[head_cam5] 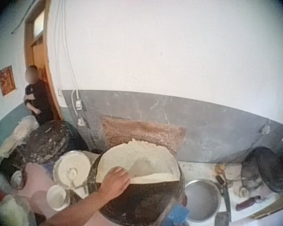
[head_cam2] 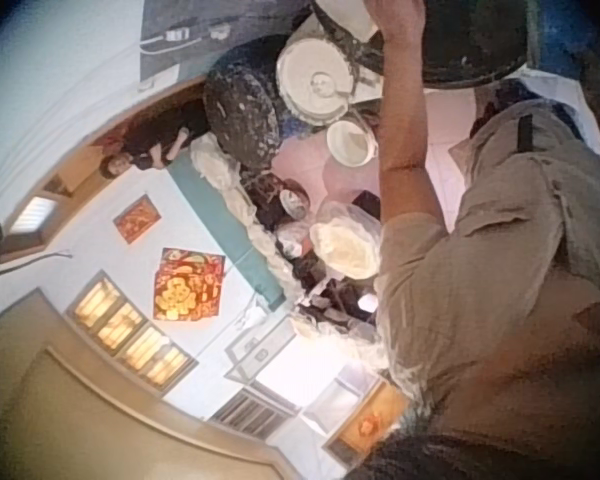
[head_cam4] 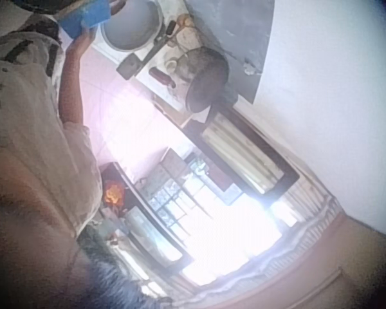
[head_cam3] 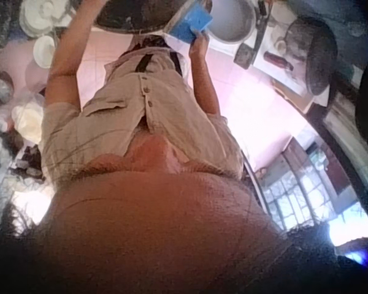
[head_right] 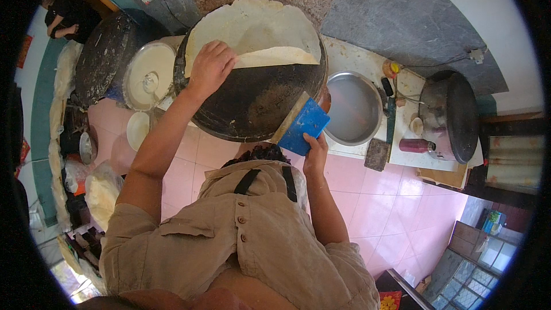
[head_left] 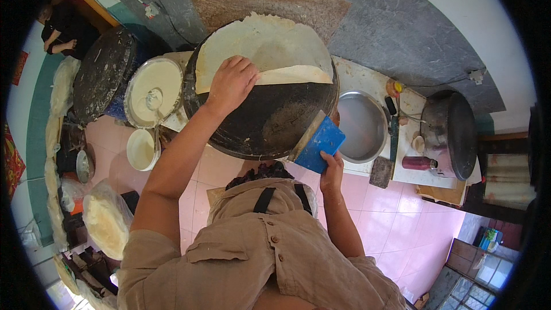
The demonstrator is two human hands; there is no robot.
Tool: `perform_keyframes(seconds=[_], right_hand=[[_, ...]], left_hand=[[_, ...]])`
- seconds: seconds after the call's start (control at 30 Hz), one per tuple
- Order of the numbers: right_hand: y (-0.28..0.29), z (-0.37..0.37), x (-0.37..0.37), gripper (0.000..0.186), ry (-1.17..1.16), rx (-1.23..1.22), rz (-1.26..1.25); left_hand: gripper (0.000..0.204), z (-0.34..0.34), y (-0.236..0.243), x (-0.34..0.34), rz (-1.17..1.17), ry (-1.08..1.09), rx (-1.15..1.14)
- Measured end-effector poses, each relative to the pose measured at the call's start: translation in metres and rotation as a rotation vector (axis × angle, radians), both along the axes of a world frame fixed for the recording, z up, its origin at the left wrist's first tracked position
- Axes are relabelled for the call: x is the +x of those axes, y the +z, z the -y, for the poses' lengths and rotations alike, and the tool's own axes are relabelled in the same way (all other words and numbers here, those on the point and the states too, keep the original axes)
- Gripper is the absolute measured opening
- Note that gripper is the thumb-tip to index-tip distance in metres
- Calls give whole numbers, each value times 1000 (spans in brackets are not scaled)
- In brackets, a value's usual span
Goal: The person pours batter onto a hot griddle, spreads it into a thin circle, cooks it, then lifts and folds the crepe before stacking it. They repeat this process multiple times using a ladle, spatula, and scraper.
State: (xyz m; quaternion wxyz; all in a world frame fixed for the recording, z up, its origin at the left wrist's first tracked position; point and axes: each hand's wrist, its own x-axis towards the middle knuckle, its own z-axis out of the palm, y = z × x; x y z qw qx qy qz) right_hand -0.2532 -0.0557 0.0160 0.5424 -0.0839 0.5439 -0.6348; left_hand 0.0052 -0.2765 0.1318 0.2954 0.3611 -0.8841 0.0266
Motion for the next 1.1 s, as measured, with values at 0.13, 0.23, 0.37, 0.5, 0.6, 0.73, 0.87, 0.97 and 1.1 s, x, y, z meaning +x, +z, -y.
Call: perform_keyframes(seconds=[0.13,0.23,0.37,0.5,0.6,0.73,0.87,0.97,1.1], right_hand=[[4,7,-3,39,45,-5,-81],[10,16,-6,36,72,1,-138],[25,30,-6,35,91,-2,-203],[21,42,-12,38,155,-79,-226],[26,53,-10,40,184,-95,-277],[32,68,-10,41,264,-126,-410],[46,85,-5,38,330,-241,-546],[28,98,-18,35,453,-246,-791],[46,119,-12,35,504,-327,-1272]], left_hand=[[12,9,8,-2,36,-2,-12],[11,17,12,-1,59,8,-38],[11,27,16,6,29,13,-69],[11,32,21,8,13,50,-45],[13,33,26,9,49,60,-77],[12,38,30,11,47,69,-108],[10,45,36,8,3,62,-129],[10,51,41,6,15,75,-150],[11,58,47,7,31,114,-185]])
